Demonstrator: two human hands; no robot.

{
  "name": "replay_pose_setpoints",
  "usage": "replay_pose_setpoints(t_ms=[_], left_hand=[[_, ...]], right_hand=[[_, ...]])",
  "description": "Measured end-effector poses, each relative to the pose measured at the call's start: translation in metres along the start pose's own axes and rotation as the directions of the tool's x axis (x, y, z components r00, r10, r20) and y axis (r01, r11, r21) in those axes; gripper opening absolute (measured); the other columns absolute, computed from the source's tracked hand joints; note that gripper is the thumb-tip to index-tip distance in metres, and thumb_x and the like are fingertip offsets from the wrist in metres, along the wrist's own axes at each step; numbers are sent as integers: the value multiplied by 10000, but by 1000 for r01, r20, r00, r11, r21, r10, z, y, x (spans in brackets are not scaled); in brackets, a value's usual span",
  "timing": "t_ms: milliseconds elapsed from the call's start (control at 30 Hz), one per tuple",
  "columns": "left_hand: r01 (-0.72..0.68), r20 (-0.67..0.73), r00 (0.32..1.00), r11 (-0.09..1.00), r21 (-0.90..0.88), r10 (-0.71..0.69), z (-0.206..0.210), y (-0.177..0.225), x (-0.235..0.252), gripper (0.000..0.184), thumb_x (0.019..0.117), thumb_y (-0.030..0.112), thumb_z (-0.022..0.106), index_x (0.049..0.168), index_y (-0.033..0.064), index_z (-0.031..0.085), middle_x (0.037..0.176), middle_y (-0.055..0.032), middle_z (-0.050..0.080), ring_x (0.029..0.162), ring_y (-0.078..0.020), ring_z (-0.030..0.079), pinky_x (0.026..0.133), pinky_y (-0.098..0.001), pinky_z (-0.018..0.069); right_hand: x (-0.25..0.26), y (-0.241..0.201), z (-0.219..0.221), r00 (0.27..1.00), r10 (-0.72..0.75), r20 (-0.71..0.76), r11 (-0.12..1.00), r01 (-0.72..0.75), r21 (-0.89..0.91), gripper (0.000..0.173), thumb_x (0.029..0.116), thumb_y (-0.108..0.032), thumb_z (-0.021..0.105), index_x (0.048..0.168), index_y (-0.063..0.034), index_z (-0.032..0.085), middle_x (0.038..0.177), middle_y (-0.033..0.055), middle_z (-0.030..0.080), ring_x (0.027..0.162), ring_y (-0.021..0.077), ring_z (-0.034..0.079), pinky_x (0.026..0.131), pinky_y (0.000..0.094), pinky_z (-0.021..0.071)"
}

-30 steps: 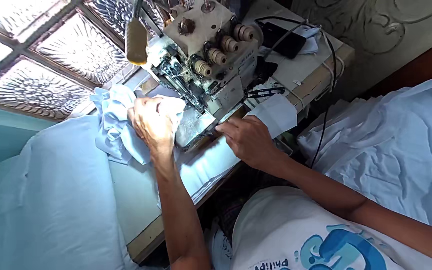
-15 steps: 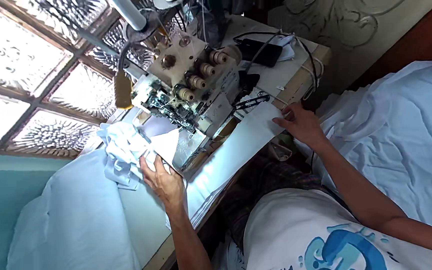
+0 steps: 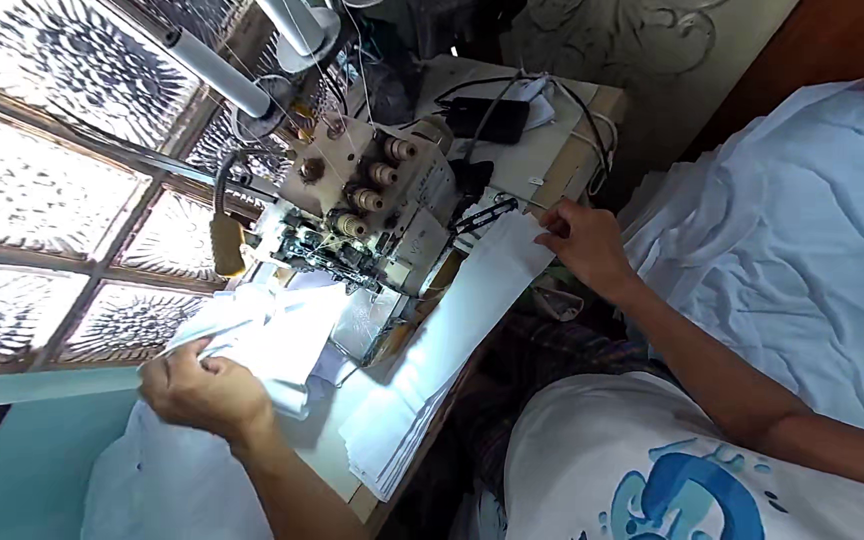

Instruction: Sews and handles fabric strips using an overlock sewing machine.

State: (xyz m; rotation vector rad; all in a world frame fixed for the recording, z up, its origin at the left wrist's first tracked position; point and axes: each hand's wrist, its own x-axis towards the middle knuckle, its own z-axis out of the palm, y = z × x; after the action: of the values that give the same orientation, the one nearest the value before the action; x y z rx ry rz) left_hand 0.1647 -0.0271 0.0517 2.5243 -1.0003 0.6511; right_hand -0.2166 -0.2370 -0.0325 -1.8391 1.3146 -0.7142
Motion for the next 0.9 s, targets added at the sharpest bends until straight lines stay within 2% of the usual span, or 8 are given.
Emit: replay_pose_setpoints(t_ms=[100, 167, 267, 367, 467, 533, 700, 900], left_hand=[[-61, 343, 938, 998, 10, 53, 23, -9, 2, 361, 971, 0, 510, 1303, -47, 642, 1383, -366, 539, 1349, -573, 439, 1100, -731, 297], [-50, 465, 885, 998, 29, 31, 32, -13, -7, 371, 968, 61, 547, 1314, -28, 647, 1378, -349, 559, 1341, -552, 472, 1102, -713, 309], [-100, 331, 934, 987, -124, 136, 19, -22, -36, 313, 940, 10, 586, 1225, -73, 684, 1340, -359, 582, 1322, -547, 493, 1140, -663, 302], [-59, 240, 962, 957, -285, 131, -14, -7, -78, 222, 955, 5, 584, 1100, -112, 705, 1171, -325, 666, 1120, -414, 644, 974, -497, 492], [79, 394, 910, 879, -471, 129, -24, -4, -117, 192, 961, 41, 597, 1021, -104, 708, 974, -195, 708, 823, -139, 676, 758, -269, 562], [144, 483, 866, 860, -490, 130, -22, -6, -138, 169, 940, 42, 626, 995, -91, 716, 934, -155, 707, 764, -74, 657, 715, -212, 548], [246, 497, 867, 887, -390, -22, -11, -16, -162, 138, 885, 5, 690, 1000, -67, 717, 938, -154, 699, 768, -92, 645, 711, -223, 534], [339, 465, 870, 886, -317, -166, -10, -16, -164, 331, 867, 8, 738, 1189, -52, 695, 1104, -207, 641, 686, -121, 593, 626, -258, 516]], right_hand=[[2, 1, 1, 1000, 14, 12, 998, -13, -55, 257, 968, -67, 678, 1214, 9, 694, 1046, 201, 736, 959, 363, 712, 874, 567, 528], [5, 5, 2, 1000, 14, -9, 998, -15, -63, 262, 970, -46, 664, 1224, 11, 691, 1072, 212, 730, 979, 373, 707, 881, 570, 523], [8, 11, 6, 999, -13, -35, 998, 11, -55, 253, 942, -7, 678, 1192, 14, 702, 1086, 209, 702, 966, 367, 680, 851, 569, 517], [13, 14, 10, 998, -49, -24, 995, 47, -88, 211, 961, -43, 665, 1158, -2, 730, 1078, 213, 691, 961, 378, 674, 835, 591, 513], [15, 14, 10, 989, -134, -56, 985, 128, -113, 207, 1004, -149, 641, 1100, 6, 739, 1003, 230, 678, 903, 396, 670, 791, 599, 507], [16, 10, 5, 976, -201, -89, 978, 194, -76, 232, 1013, -184, 634, 1094, 8, 736, 992, 218, 677, 890, 361, 667, 807, 552, 515], [24, -6, -25, 882, -392, -262, 894, 432, 118, 254, 1023, -158, 595, 1106, 65, 683, 1030, 142, 708, 923, 113, 679, 868, 277, 555], [27, -37, -63, 763, -434, -479, 781, 584, 223, 137, 992, -135, 620, 1077, -27, 626, 960, -67, 656, 856, -21, 623, 798, 191, 534]])
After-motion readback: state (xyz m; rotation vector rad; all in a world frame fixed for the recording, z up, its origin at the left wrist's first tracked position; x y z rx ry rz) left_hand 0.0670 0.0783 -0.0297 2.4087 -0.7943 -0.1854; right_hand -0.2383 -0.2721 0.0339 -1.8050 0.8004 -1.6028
